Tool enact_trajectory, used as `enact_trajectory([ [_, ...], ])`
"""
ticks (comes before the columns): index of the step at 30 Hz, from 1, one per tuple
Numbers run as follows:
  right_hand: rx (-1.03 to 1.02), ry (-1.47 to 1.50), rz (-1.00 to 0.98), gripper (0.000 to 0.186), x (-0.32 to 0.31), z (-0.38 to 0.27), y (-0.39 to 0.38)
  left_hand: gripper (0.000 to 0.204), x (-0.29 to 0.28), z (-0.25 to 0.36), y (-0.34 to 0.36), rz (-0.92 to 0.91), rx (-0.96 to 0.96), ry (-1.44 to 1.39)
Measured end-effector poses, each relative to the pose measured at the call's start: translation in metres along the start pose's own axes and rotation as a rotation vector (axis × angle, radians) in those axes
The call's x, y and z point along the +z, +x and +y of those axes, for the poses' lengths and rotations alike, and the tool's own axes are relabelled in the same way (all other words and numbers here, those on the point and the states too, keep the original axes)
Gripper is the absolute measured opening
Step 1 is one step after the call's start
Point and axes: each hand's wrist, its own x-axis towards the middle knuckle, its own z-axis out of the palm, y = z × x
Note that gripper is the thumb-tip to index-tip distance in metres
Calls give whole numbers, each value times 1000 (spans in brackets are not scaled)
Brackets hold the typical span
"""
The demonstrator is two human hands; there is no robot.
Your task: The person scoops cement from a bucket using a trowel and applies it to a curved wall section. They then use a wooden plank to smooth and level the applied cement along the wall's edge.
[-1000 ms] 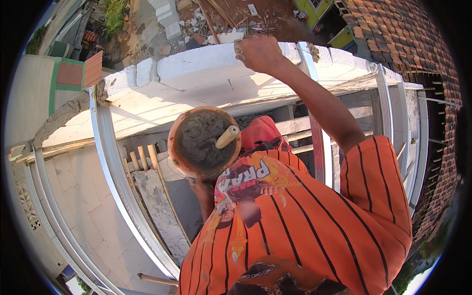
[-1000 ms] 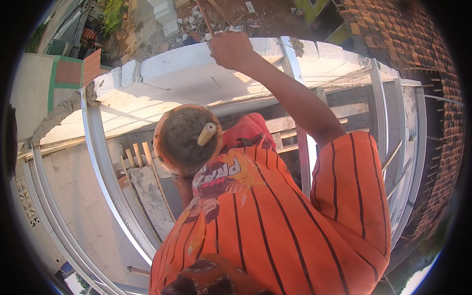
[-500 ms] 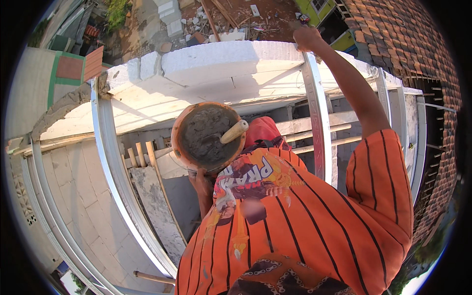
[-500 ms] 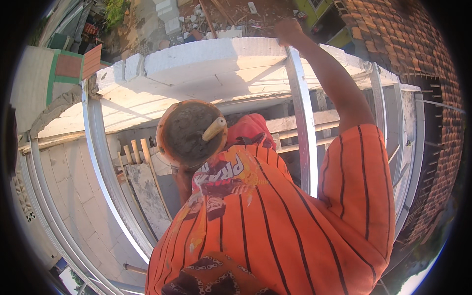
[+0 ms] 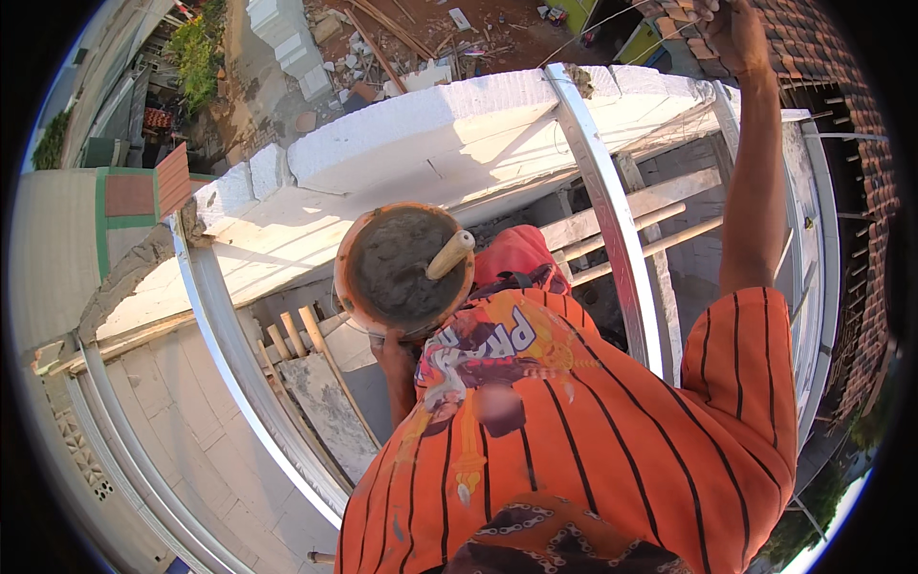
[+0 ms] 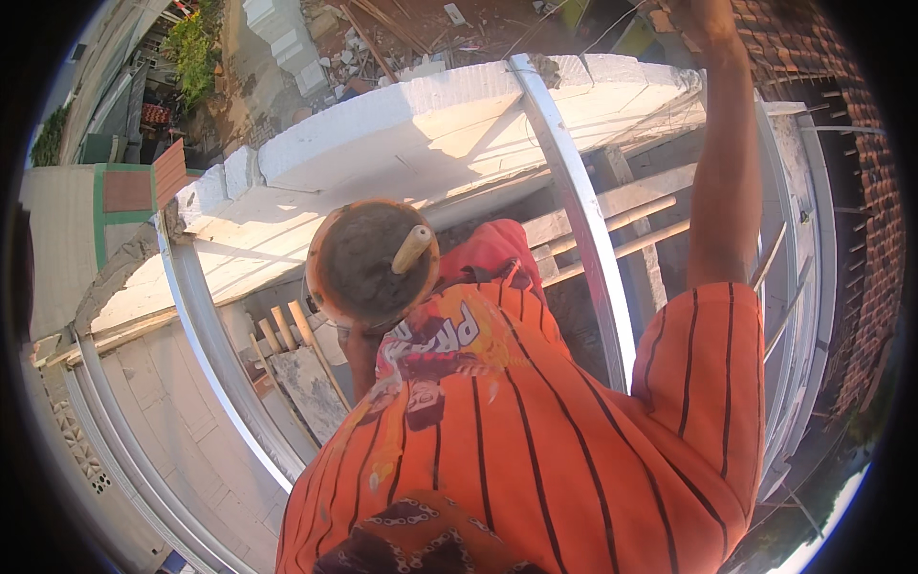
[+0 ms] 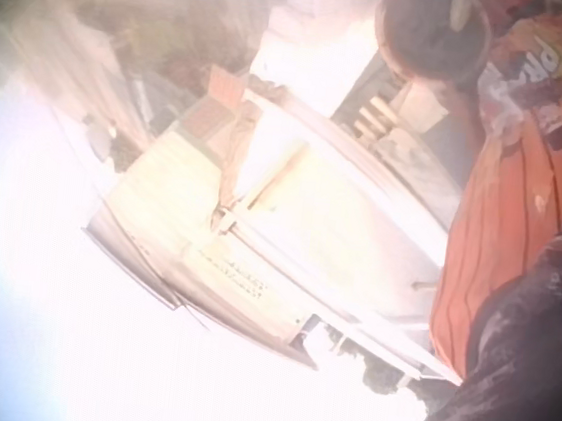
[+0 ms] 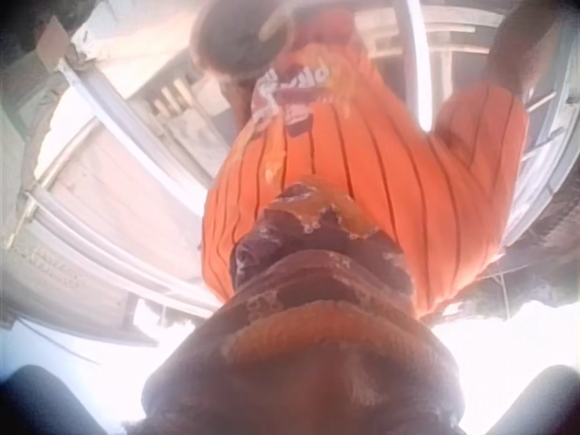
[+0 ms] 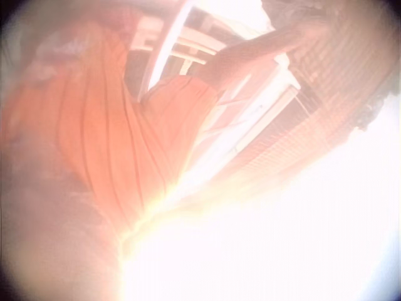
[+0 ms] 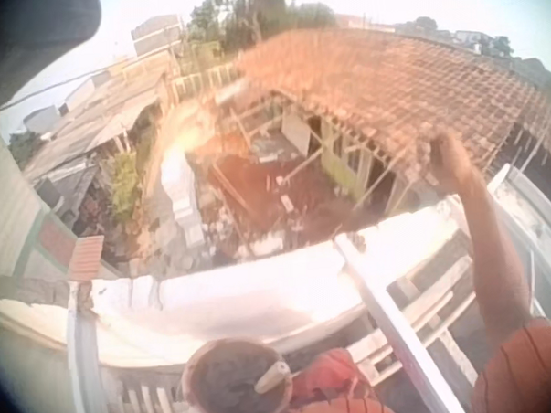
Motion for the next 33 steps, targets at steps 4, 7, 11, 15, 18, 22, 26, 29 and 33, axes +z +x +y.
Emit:
enact_trajectory([
  [4, -476, 18, 389, 23, -241, -125, -93, 41, -35, -5, 24, -31, -49, 73],
  [7, -435, -457, 1003, 27, -388, -131, -257, 40, -21, -1, 27, -64, 3, 90],
  [11, 218, -1032, 1485, 32, -466, -66, -413, 37, -11, 8, 22, -57, -50, 68],
  [15, 1222, -1438, 1323, 38, -470, 41, -460, 36, -53, -9, 44, -28, -115, 67],
  [18, 842, -1474, 1005, 42, -408, 136, -354, 36, -48, -7, 36, 29, -148, -1],
  [22, 226, -954, 349, 37, -204, 199, -204, 37, -83, -24, 42, -78, 81, 493],
  [26, -49, -988, -154, 39, -70, 229, -122, 36, -89, -29, 34, -38, 60, 534],
  [29, -111, -1127, -241, 48, -15, 240, -96, 35, -102, -41, 28, -24, 146, 621],
  [33, -55, -1230, -439, 36, -11, 263, -84, 33, -59, -29, 9, 190, -46, 174],
])
